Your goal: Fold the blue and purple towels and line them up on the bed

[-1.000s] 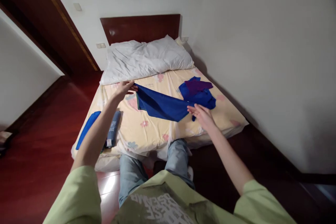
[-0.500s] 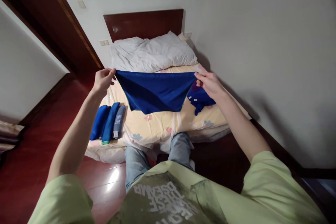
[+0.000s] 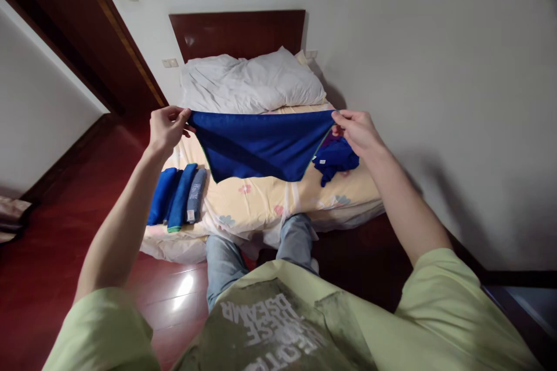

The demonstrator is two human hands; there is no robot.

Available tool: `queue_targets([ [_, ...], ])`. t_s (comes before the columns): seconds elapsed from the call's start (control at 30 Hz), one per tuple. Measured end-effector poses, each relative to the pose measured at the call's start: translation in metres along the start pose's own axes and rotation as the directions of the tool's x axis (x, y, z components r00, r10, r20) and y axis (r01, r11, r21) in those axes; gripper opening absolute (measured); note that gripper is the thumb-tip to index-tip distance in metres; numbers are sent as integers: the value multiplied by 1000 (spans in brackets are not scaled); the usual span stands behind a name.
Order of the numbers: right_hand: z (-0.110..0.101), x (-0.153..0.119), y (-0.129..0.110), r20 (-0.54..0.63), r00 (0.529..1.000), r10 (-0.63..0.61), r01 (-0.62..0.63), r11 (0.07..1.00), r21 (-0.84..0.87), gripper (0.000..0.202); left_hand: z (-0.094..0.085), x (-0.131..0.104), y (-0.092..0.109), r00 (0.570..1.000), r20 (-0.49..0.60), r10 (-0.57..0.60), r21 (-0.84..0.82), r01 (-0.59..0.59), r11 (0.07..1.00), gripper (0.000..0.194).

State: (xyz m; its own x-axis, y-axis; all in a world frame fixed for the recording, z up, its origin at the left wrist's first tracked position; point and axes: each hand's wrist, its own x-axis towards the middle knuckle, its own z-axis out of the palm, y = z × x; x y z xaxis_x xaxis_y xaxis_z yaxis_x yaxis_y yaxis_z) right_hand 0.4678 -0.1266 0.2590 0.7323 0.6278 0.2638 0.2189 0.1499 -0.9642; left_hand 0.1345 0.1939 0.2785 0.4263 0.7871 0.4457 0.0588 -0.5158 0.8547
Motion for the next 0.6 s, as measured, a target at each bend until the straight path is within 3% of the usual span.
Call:
queue_targets([
  [0.2, -9, -4, -1, 23, 997, 79, -79, 997, 25, 36, 2, -22, 3, 995, 89, -42, -78, 49, 996, 48],
  [0.37, -18, -27, 2, 96, 977, 193, -196, 980, 24, 37, -11, -55, -1, 977, 124, -171, -123, 186, 975, 42],
  [0.5, -31, -45, -2, 218, 908, 358, -358, 933, -43, 46, -24, -79, -6, 932, 212, -295, -104, 321, 941, 32],
  [0.6, -37, -45, 1, 260, 858, 443, -434, 896, -95, 47, -24, -83, -13, 892, 235, -385, -84, 414, 907, 29],
])
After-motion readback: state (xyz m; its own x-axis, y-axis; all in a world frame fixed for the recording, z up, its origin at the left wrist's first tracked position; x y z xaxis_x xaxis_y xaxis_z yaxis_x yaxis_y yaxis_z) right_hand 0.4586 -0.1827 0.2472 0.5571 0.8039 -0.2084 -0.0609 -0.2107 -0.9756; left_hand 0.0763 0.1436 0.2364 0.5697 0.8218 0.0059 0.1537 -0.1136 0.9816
